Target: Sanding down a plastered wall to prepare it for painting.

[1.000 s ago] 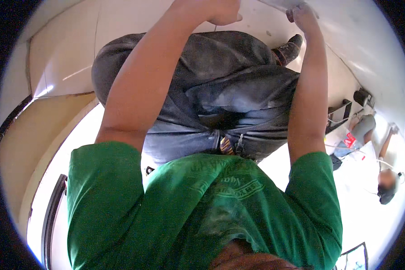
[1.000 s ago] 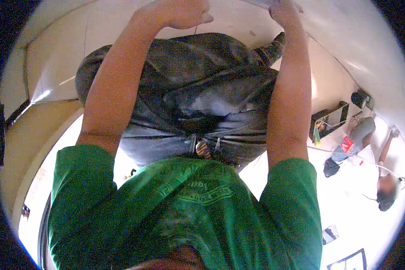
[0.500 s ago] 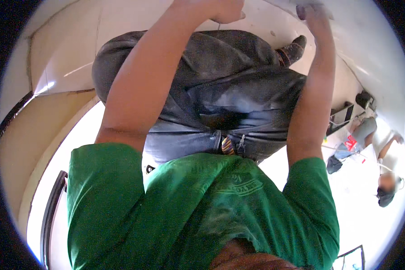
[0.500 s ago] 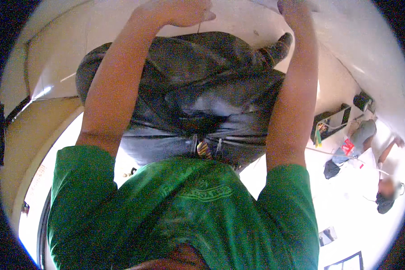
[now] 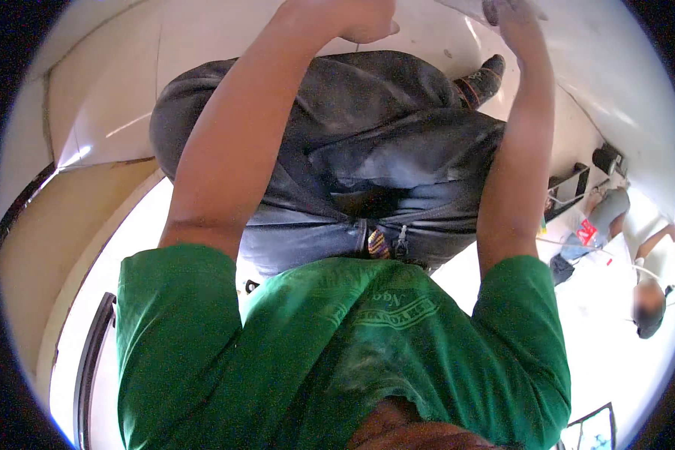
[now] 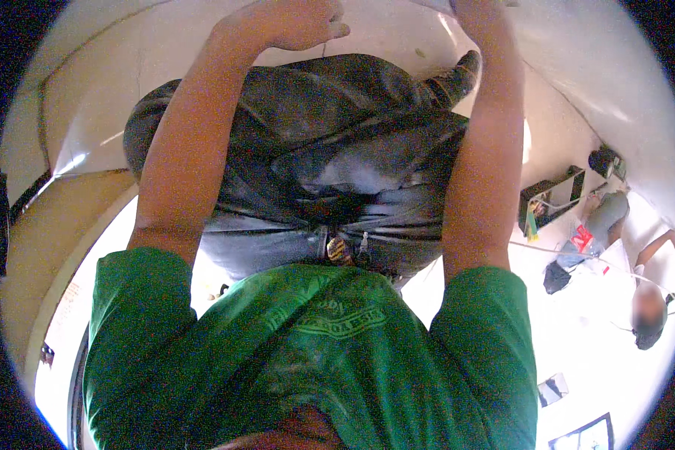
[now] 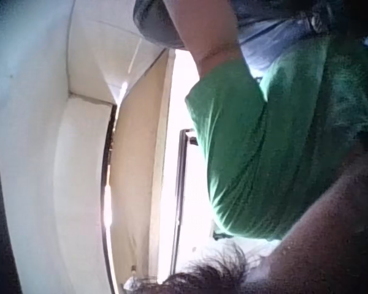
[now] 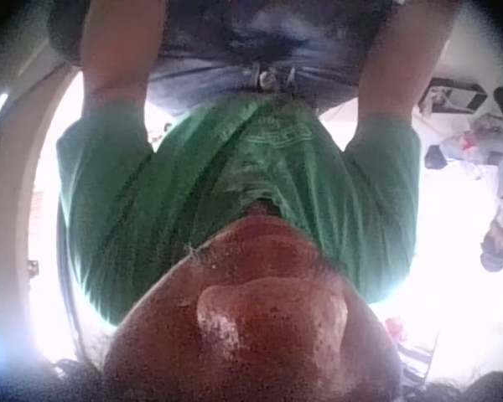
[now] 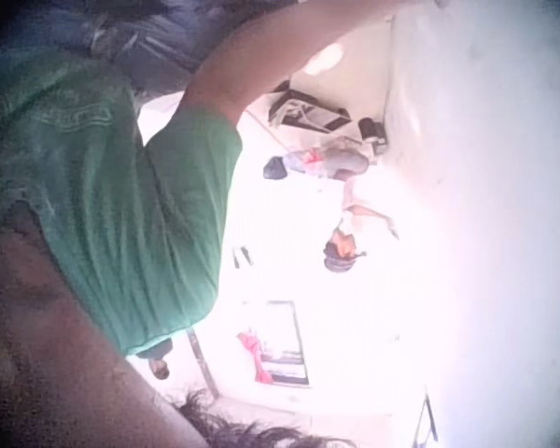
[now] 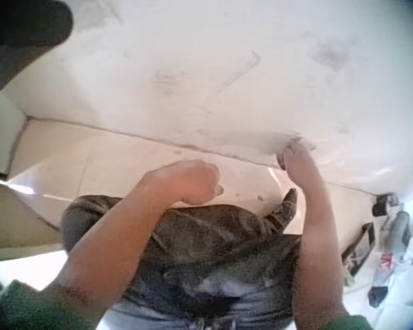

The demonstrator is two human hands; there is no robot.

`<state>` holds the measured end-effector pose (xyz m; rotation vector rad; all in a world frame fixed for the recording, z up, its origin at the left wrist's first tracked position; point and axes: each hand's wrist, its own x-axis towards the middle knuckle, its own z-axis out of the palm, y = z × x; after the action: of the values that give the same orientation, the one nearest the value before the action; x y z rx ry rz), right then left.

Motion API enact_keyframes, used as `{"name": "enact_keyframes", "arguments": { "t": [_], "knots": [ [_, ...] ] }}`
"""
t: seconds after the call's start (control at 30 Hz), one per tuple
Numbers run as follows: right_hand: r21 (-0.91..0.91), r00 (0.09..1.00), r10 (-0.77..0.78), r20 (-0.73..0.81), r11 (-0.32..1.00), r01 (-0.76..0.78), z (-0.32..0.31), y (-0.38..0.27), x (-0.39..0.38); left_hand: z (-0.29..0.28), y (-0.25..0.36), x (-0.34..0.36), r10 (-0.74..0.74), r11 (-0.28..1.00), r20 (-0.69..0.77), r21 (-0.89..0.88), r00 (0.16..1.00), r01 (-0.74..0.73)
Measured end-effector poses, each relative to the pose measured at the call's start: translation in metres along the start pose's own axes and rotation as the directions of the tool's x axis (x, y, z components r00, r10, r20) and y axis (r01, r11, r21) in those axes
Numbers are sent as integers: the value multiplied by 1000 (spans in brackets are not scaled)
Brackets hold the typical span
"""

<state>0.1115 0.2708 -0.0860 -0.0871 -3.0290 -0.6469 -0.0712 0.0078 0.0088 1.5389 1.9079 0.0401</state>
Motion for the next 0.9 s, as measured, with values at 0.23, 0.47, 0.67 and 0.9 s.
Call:
{"name": "enact_keyframes", "arguments": {
  "t": [0.23, 0.47, 0.67, 0.9],
  "knots": [
    [-257, 894, 6, 448, 959, 122, -8, -7, 7, -2, 4, 2, -71, 996, 38, -47, 997, 73],
    [-409, 967, 1, 253, 906, 106, -4, -6, 5, 3, -1, 4, 51, 998, -72, -29, 996, -54],
    [57, 1000, -27, -10, 998, 27, -6, -8, 5, 5, 0, 6, -30, 1000, 35, 3, 999, 30],
    [348, 975, 174, 136, 913, -212, 3, 1, 3, 0, 0, 0, -49, 997, 29, -53, 998, 51]
  ]
}}
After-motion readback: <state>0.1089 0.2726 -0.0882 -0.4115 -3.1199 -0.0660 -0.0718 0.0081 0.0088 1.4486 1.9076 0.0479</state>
